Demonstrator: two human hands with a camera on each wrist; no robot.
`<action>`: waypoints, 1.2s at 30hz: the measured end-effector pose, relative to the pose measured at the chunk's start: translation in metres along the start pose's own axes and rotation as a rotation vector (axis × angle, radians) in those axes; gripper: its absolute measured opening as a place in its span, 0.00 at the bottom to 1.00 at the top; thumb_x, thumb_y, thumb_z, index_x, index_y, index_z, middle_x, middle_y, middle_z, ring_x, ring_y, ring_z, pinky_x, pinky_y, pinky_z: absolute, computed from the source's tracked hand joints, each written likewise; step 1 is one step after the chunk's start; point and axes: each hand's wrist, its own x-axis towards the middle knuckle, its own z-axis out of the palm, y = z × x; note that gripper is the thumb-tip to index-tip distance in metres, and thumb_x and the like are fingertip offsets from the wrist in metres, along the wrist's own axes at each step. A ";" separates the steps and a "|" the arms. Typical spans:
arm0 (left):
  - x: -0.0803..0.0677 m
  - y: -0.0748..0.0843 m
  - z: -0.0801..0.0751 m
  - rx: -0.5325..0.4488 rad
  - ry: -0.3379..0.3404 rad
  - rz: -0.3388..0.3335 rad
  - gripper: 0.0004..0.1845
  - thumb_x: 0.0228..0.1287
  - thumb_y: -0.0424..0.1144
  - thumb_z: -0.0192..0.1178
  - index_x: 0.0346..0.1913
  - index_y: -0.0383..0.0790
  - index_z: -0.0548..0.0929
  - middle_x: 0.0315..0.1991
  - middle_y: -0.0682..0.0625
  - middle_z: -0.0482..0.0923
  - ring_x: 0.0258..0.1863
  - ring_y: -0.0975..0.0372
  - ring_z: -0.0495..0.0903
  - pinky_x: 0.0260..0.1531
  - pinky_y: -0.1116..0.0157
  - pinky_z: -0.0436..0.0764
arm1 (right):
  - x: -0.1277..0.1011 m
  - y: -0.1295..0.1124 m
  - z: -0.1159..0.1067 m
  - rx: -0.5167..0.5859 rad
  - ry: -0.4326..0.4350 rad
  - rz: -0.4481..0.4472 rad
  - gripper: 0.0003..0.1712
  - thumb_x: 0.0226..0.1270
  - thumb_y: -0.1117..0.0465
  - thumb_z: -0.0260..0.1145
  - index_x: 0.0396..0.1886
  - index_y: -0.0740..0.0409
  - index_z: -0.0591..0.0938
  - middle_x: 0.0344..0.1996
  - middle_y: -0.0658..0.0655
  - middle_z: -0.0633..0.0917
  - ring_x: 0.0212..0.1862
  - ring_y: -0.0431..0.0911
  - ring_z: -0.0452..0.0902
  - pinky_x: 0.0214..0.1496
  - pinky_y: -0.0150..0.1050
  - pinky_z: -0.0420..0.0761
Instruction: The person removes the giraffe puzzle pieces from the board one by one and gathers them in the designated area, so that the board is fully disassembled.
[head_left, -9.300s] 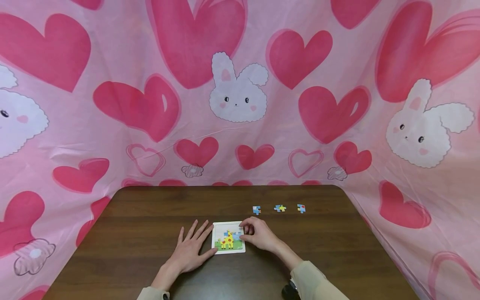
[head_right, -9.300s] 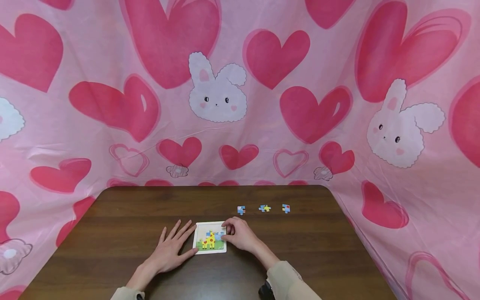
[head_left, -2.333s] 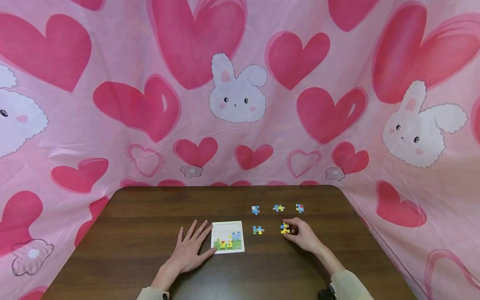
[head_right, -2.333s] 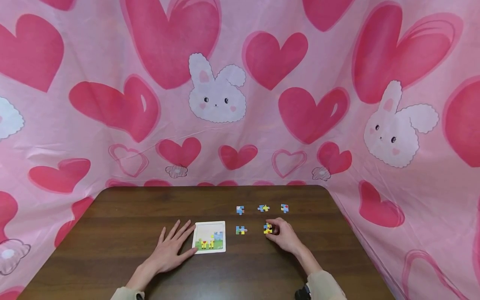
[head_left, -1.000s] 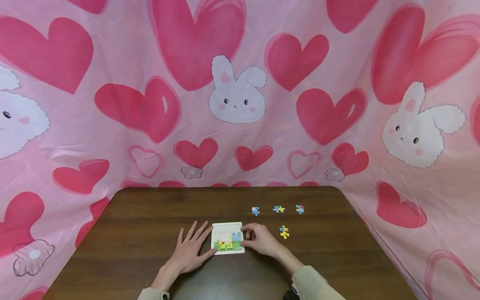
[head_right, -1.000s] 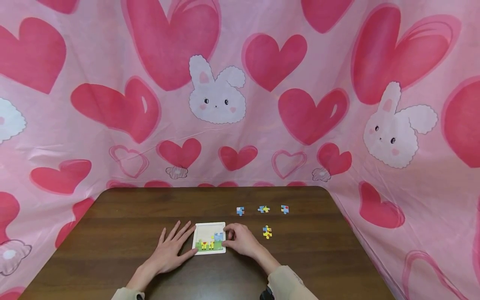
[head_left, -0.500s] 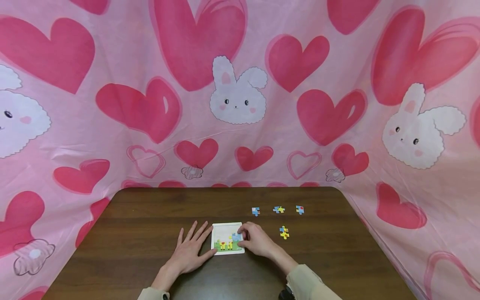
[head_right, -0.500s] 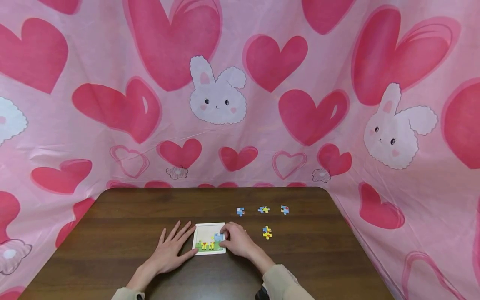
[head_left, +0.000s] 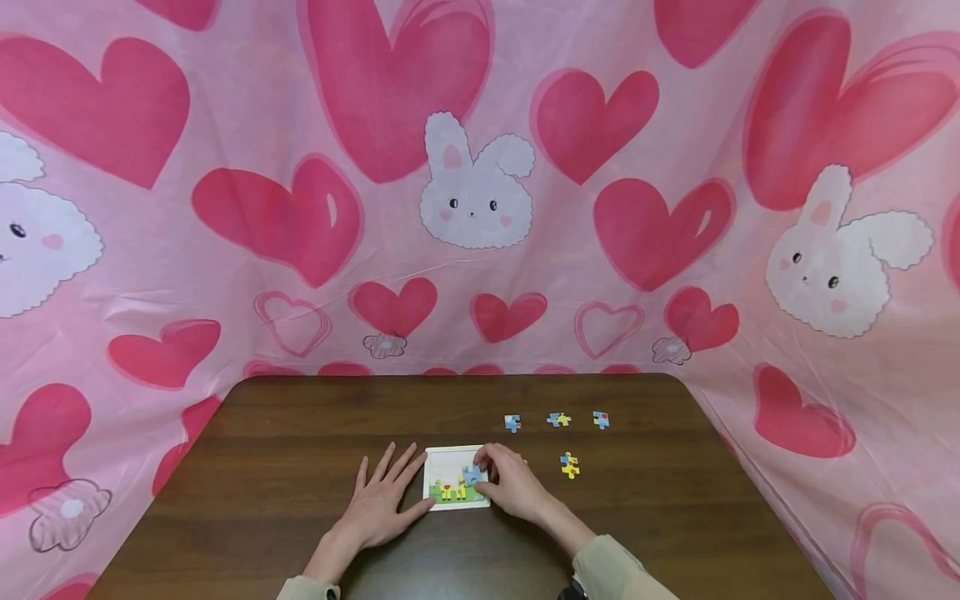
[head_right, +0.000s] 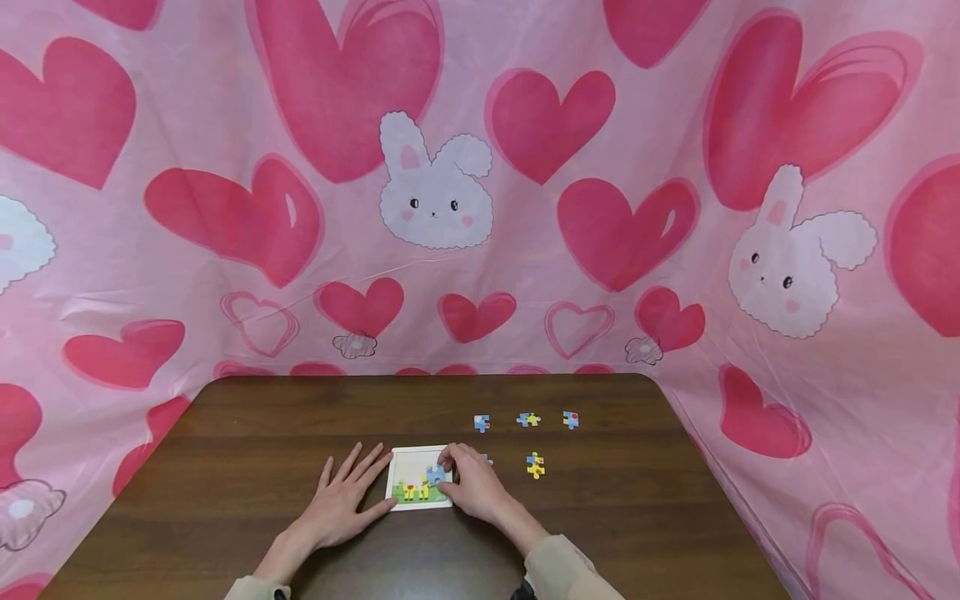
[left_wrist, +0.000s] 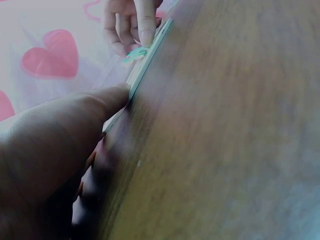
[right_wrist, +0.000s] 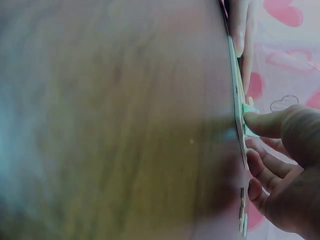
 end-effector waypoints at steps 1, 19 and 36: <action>0.000 0.000 0.000 0.000 0.001 -0.001 0.45 0.73 0.69 0.64 0.85 0.52 0.69 0.88 0.48 0.62 0.91 0.40 0.50 0.82 0.23 0.41 | 0.000 -0.001 0.000 -0.001 0.002 0.000 0.16 0.67 0.56 0.82 0.49 0.44 0.84 0.39 0.39 0.80 0.38 0.31 0.73 0.44 0.29 0.75; 0.001 -0.001 0.001 -0.005 0.001 -0.005 0.45 0.73 0.68 0.64 0.85 0.51 0.70 0.88 0.47 0.63 0.90 0.39 0.50 0.82 0.24 0.41 | -0.004 -0.001 0.004 -0.042 0.058 0.002 0.13 0.63 0.51 0.85 0.40 0.46 0.89 0.34 0.37 0.79 0.34 0.29 0.70 0.39 0.27 0.72; 0.001 0.000 0.000 -0.012 -0.010 -0.012 0.45 0.73 0.69 0.64 0.85 0.51 0.69 0.88 0.47 0.62 0.91 0.40 0.50 0.82 0.24 0.41 | -0.032 -0.004 -0.069 0.079 0.236 -0.109 0.13 0.69 0.54 0.81 0.41 0.58 0.89 0.33 0.50 0.84 0.33 0.37 0.73 0.34 0.31 0.74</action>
